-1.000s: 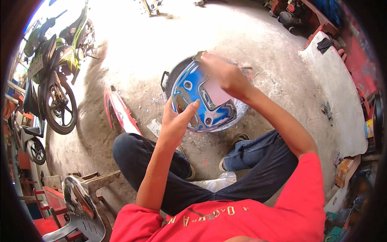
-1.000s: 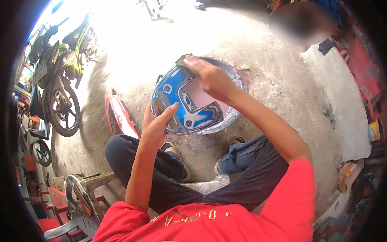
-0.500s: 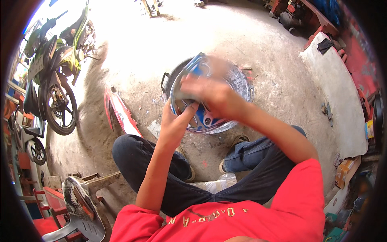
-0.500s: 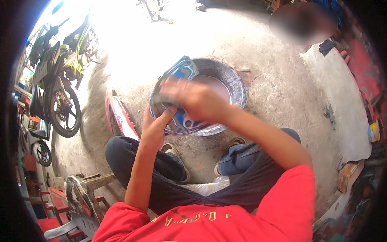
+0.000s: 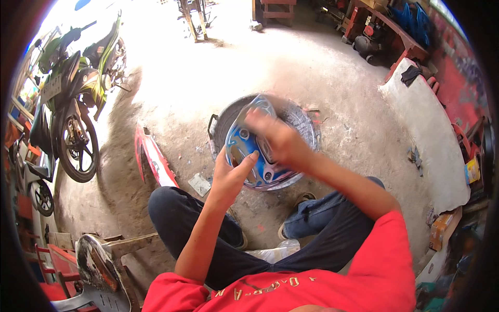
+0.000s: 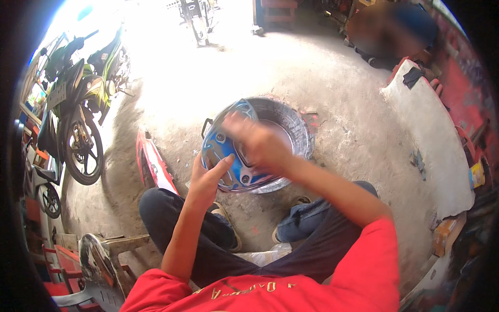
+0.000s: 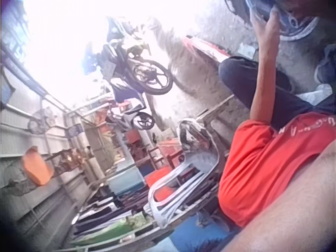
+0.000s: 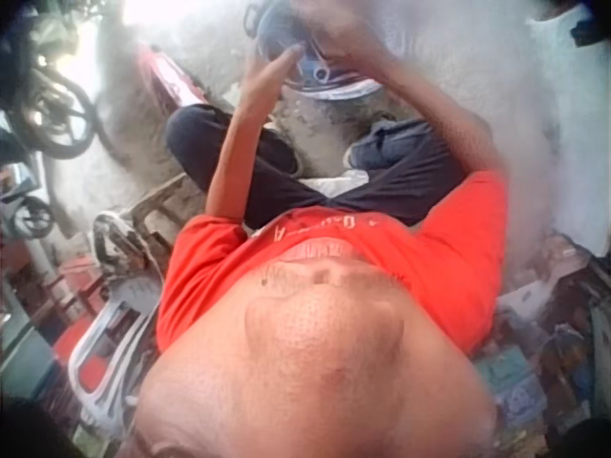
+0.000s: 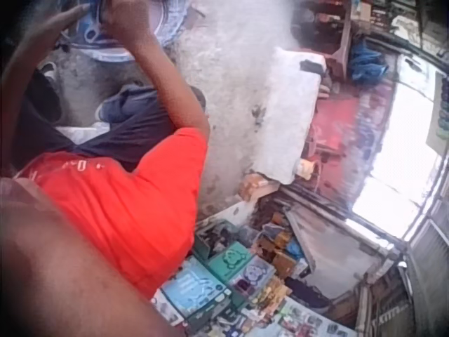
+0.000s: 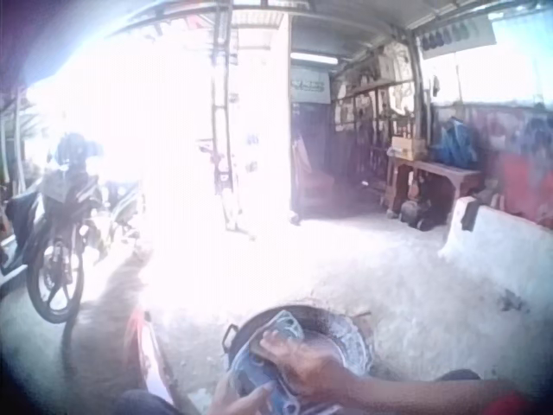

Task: The person sands a blue and white motorcycle fairing by hand using a piece of sandpaper and dipping it into a basin of water.

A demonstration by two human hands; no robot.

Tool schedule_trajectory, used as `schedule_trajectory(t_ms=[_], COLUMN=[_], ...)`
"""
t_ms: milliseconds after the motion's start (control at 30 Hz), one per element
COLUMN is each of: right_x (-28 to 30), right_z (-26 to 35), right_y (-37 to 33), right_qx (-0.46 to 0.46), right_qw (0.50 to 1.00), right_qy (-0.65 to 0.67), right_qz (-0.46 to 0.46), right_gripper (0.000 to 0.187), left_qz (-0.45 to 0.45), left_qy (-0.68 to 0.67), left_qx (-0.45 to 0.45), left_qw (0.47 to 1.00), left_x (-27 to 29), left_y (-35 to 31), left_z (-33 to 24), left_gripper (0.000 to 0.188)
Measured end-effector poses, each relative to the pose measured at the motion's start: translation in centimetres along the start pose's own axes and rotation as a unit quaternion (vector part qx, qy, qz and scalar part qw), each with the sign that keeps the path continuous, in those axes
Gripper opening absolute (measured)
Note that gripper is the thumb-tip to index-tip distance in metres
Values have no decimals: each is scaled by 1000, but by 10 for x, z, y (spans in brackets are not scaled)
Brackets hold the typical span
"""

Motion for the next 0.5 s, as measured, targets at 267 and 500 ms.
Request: schedule_trajectory(t_ms=[267, 500], right_x=[19, 20], right_z=[-44, -37], right_y=[0, 10], right_qx=[-76, -47], right_qw=[996, 998], right_qy=[27, 39], right_qz=[-39, -17], right_gripper=[49, 55], left_qz=[23, 21], left_qy=[-13, -17], left_qx=[14, 7], left_qw=[1000, 1000], left_x=[-9, -6], left_y=[-4, -2], left_z=[-2, -1], left_gripper=[32, 35])
Point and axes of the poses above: each hand's wrist, its own y-axis towards the middle knuckle, its own x-axis out of the back of the hand, z = x × y, the point moved 5 cm from there along y, towards the middle knuckle, and after that the axes turned 3 degrees about y, right-handed, at the moved point
